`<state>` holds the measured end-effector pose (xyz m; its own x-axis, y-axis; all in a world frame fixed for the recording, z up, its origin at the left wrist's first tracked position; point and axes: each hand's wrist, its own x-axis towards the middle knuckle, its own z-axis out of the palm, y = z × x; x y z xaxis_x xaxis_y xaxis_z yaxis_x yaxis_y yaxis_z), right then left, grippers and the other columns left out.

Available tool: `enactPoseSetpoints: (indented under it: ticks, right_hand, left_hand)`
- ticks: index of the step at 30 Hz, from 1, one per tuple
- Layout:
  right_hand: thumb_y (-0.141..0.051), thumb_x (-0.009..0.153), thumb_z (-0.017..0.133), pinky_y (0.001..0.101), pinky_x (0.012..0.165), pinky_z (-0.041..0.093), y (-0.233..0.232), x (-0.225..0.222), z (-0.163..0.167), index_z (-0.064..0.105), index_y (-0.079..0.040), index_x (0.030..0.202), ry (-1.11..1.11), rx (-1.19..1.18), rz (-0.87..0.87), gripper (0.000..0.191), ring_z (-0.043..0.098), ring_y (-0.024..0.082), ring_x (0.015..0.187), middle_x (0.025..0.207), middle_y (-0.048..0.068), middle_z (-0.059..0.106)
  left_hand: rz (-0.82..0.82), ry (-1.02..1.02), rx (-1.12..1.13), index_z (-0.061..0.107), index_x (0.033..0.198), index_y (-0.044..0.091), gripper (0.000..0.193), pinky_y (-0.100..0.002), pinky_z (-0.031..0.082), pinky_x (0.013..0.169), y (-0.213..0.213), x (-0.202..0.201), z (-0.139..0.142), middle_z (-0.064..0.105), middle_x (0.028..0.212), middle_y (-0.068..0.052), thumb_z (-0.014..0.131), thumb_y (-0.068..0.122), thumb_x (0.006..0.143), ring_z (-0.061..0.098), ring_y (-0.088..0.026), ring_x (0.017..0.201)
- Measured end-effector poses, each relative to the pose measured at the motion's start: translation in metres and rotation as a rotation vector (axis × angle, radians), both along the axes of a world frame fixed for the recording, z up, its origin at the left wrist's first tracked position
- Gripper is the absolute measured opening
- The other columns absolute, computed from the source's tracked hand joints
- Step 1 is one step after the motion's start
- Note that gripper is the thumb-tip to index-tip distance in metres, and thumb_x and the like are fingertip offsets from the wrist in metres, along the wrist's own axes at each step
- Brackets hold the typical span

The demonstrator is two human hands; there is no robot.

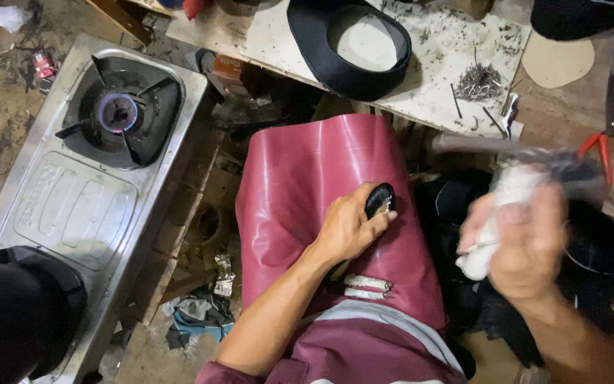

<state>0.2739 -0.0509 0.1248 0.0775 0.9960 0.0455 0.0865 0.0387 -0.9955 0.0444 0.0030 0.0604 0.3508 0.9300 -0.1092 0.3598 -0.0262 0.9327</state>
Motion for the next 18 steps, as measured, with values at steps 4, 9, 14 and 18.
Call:
enactPoseSetpoints:
  ticks: [4,9,14,18]
  right_hand:
    - [-0.026,0.098,0.056,0.0318,0.056,0.055,0.003,-0.005,-0.004,0.060,-0.003,0.127,-0.643,-0.222,0.293,0.037,0.067,0.017,0.056,0.070,0.010,0.070]
    - [-0.025,0.110,0.046,0.0281,0.062,0.056,0.000,-0.003,-0.014,0.053,0.000,0.130,-0.240,0.031,0.116,0.032,0.062,0.014,0.067,0.086,0.007,0.065]
    - [-0.027,0.101,0.059,0.0336,0.057,0.054,0.001,-0.003,-0.024,0.058,-0.003,0.129,-0.462,-0.239,0.144,0.037,0.065,0.018,0.060,0.075,0.011,0.067]
    - [-0.022,0.108,0.052,0.0316,0.060,0.055,-0.007,-0.008,-0.039,0.061,-0.003,0.110,-0.170,0.061,0.029,0.021,0.065,0.015,0.064,0.086,0.011,0.067]
  left_hand:
    - [-0.006,0.030,0.044,0.066,0.112,0.003,0.037,-0.043,0.052,0.062,0.003,-0.003,-0.002,0.066,0.073,-0.018,0.075,0.028,0.087,0.067,-0.032,0.064]
    - [0.019,-0.038,0.051,0.065,0.114,0.004,0.038,-0.042,0.053,0.062,0.004,-0.006,-0.004,0.067,0.072,-0.017,0.074,0.028,0.085,0.069,-0.031,0.064]
    - [0.001,-0.027,0.001,0.067,0.104,0.004,0.031,-0.041,0.052,0.062,0.006,-0.008,-0.006,0.065,0.070,-0.016,0.074,0.027,0.085,0.066,-0.029,0.061]
    - [-0.008,-0.031,-0.006,0.065,0.111,0.004,0.037,-0.038,0.052,0.061,0.008,-0.009,-0.011,0.064,0.070,-0.013,0.075,0.029,0.085,0.066,-0.025,0.061]
